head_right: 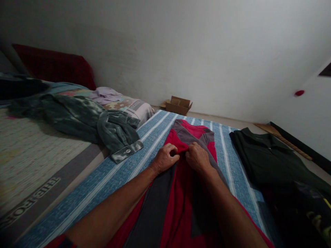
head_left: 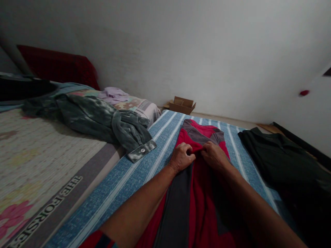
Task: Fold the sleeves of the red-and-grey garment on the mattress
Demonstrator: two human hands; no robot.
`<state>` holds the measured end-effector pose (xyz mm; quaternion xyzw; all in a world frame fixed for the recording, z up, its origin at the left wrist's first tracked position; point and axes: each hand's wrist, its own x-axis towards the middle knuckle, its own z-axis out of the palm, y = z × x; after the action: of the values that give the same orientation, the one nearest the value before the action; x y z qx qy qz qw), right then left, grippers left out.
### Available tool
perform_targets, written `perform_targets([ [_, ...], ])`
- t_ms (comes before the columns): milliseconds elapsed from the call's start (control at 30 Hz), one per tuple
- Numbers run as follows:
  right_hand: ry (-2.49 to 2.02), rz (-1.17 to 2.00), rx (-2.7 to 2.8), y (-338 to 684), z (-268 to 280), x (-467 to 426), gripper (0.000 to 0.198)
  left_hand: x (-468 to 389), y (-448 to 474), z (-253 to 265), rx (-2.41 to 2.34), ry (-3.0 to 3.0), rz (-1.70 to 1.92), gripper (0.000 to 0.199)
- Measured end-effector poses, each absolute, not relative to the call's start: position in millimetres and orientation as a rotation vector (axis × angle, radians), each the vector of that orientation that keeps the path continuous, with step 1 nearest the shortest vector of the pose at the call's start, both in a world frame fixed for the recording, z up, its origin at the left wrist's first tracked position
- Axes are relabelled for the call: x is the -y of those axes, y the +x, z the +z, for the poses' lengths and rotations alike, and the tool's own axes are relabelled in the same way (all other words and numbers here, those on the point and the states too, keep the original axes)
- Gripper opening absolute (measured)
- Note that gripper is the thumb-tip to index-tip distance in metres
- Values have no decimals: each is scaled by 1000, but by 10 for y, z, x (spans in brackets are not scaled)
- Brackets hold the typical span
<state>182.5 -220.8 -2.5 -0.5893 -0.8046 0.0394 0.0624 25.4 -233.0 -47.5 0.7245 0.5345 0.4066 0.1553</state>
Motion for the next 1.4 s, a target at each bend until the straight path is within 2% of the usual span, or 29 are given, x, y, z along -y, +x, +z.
perform_targets([
  [367, -1804, 216, 2434, 1777, 57, 2184, 24, 2386, 326, -433, -1626, 2255, 857, 22],
  [600, -1794, 161, 2422, 1740, 37, 2247, 24, 2371, 309, -468, -1632, 2250, 869, 24],
  [1400, -1799, 143, 2394, 1709, -7, 2346, 24, 2294, 353, -524, -1788, 2190, 905, 9],
])
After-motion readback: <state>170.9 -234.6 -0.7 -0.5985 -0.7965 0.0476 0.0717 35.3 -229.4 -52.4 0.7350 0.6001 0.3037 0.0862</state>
